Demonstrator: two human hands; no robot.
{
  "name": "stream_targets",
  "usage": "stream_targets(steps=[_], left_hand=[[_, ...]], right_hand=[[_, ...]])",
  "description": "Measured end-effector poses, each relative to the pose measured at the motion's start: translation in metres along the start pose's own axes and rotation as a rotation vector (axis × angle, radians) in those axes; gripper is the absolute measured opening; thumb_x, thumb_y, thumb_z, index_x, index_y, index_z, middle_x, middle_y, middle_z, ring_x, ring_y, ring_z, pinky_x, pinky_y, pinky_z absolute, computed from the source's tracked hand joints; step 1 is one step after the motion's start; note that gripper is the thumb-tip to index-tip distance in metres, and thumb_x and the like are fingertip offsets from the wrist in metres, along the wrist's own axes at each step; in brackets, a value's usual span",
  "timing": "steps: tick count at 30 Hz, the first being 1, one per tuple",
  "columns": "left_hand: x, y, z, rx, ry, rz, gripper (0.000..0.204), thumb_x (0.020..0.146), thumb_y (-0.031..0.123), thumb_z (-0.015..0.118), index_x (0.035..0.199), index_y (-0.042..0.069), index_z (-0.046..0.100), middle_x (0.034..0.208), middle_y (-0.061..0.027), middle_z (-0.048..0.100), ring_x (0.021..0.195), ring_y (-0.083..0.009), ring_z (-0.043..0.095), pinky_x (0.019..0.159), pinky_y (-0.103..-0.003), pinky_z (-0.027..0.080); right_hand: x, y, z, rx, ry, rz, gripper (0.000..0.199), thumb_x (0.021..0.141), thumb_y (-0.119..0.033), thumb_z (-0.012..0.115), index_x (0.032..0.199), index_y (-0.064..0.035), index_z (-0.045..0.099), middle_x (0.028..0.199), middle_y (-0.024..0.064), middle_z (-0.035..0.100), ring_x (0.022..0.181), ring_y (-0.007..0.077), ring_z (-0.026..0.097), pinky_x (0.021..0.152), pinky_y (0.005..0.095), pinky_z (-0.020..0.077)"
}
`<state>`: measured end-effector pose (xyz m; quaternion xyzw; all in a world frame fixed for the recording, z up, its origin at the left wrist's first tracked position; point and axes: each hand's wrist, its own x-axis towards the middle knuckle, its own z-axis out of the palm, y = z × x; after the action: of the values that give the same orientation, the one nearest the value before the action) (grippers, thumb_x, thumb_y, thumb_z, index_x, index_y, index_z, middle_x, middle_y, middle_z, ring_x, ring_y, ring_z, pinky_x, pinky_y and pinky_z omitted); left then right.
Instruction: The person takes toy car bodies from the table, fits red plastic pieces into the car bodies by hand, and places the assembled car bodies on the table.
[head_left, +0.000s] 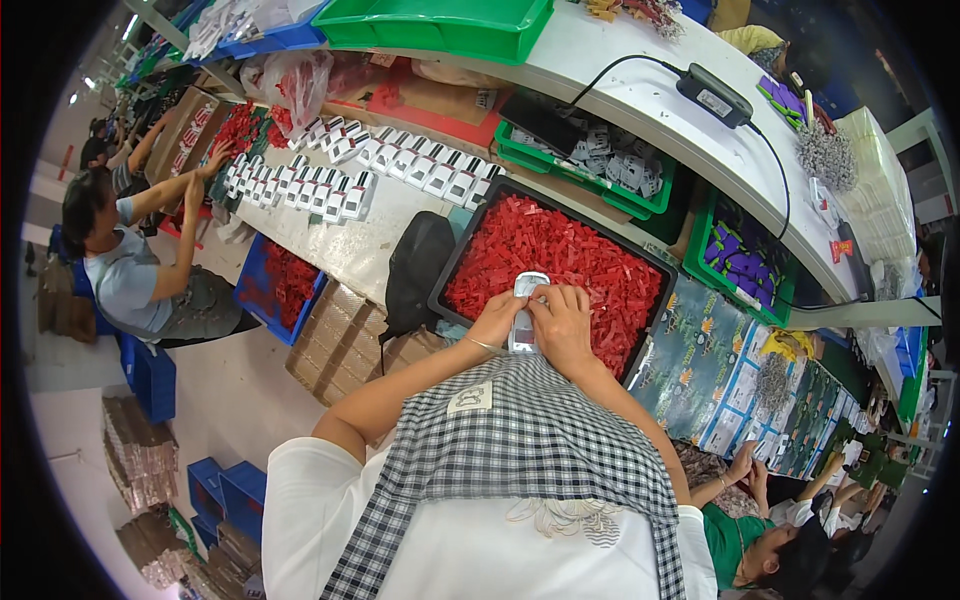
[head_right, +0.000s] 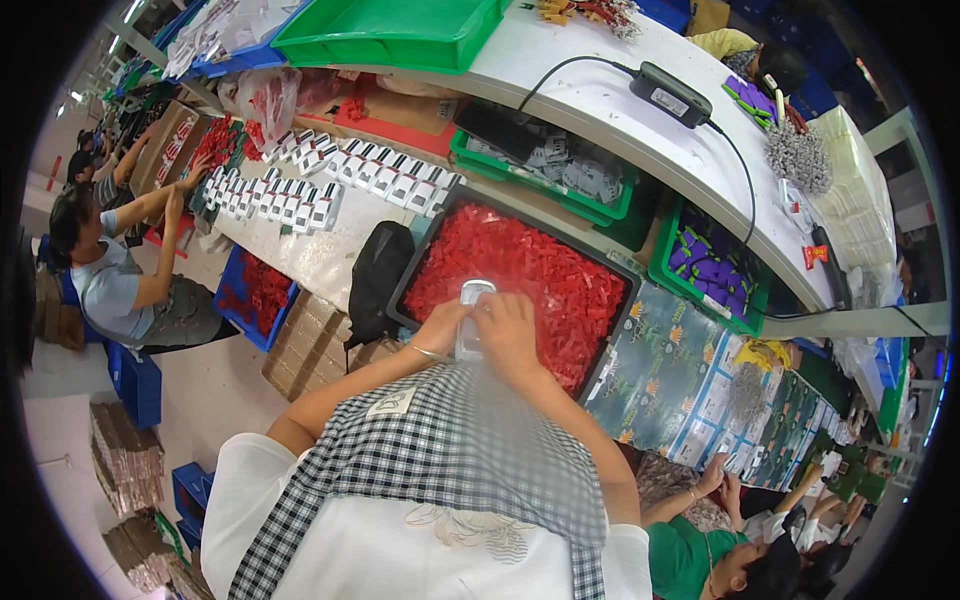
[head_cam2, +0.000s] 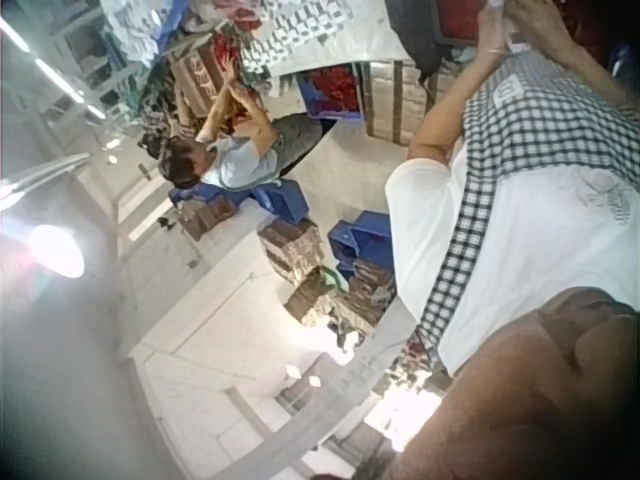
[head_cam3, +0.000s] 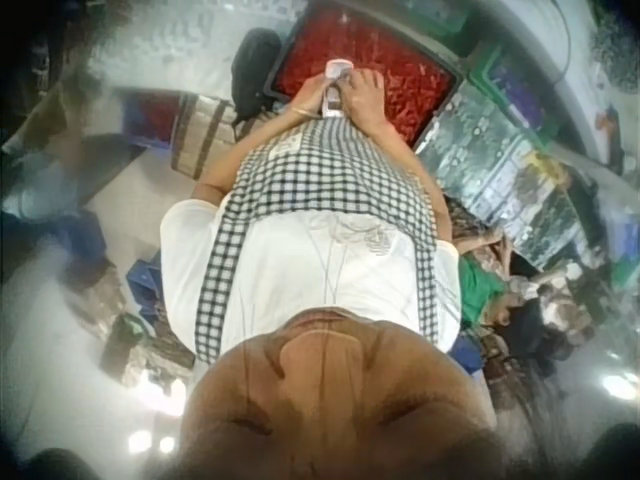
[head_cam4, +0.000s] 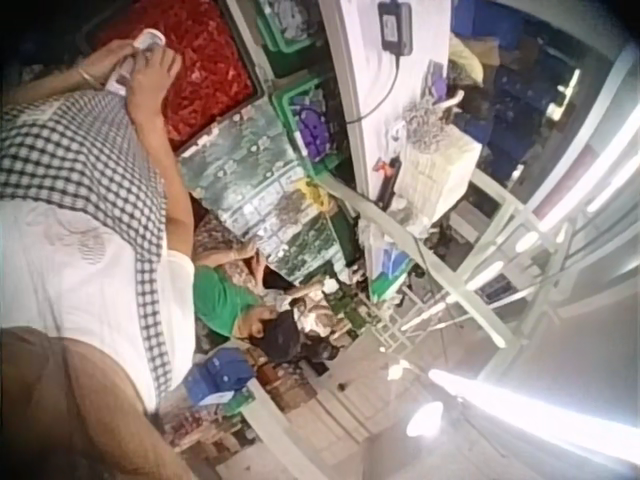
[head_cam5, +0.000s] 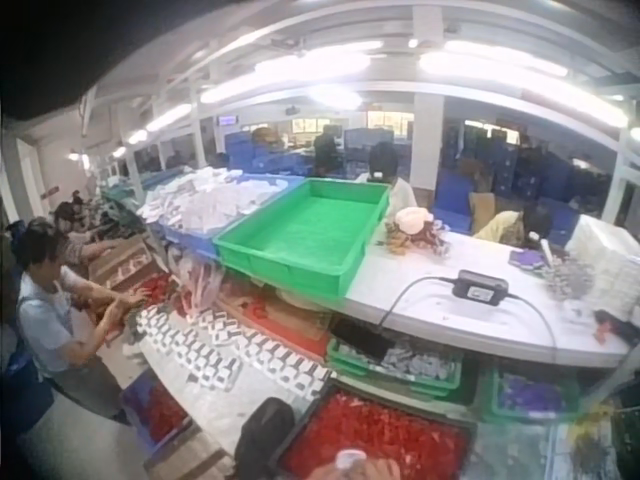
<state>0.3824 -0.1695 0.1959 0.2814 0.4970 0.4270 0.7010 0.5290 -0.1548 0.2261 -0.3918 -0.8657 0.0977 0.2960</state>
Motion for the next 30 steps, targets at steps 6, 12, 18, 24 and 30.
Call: stream_targets(steps=[6,12,18,24,30], left_hand=[[0.006,-0.005,-0.001,0.052,-0.101,0.051,0.020,0.092,0.012,0.047,0.105,0.000,0.057,0.086,-0.0017,0.060,0.076,-0.0081,0.056,0.065,-0.024,0.046],[0.007,-0.009,-0.002,0.261,-0.069,0.249,0.020,0.090,0.014,0.051,0.099,-0.002,0.060,0.081,-0.0026,0.061,0.069,-0.0086,0.054,0.060,-0.025,0.045],[0.007,-0.012,0.000,0.358,-0.030,0.239,0.022,0.084,0.016,0.057,0.095,-0.003,0.060,0.071,-0.0054,0.060,0.063,-0.0091,0.053,0.058,-0.028,0.044],[0.003,-0.002,-0.002,0.522,-0.039,0.190,0.022,0.086,0.012,0.056,0.103,-0.002,0.059,0.080,-0.0045,0.064,0.070,-0.0081,0.059,0.061,-0.026,0.050],[0.002,-0.008,-0.009,0.503,0.001,0.202,0.021,0.086,0.010,0.056,0.103,-0.002,0.060,0.081,-0.0044,0.064,0.070,-0.0077,0.060,0.059,-0.026,0.051]], right_hand=[[0.003,-0.005,-0.010,-0.010,0.114,0.144,0.024,0.066,-0.008,0.072,0.087,-0.0081,0.060,0.103,0.0090,0.054,0.097,0.0278,0.050,0.083,0.0404,0.0353],[0.002,-0.002,-0.012,0.227,0.184,0.321,0.042,0.068,0.000,0.065,0.108,-0.0034,0.052,0.111,0.0141,0.049,0.102,0.0291,0.049,0.087,0.0385,0.0412],[-0.007,0.008,0.005,0.508,0.109,0.528,0.043,0.074,-0.002,0.063,0.115,-0.0002,0.051,0.101,0.0111,0.058,0.086,0.0182,0.057,0.074,0.0289,0.0465],[-0.004,0.009,0.008,0.706,0.030,0.643,0.034,0.077,-0.002,0.063,0.110,0.0030,0.054,0.088,0.0069,0.063,0.077,0.0101,0.058,0.064,0.0219,0.0472],[0.002,0.005,0.012,0.755,-0.017,0.656,0.033,0.078,-0.002,0.062,0.110,0.0044,0.054,0.091,0.0075,0.062,0.080,0.0103,0.058,0.066,0.0228,0.0480]])
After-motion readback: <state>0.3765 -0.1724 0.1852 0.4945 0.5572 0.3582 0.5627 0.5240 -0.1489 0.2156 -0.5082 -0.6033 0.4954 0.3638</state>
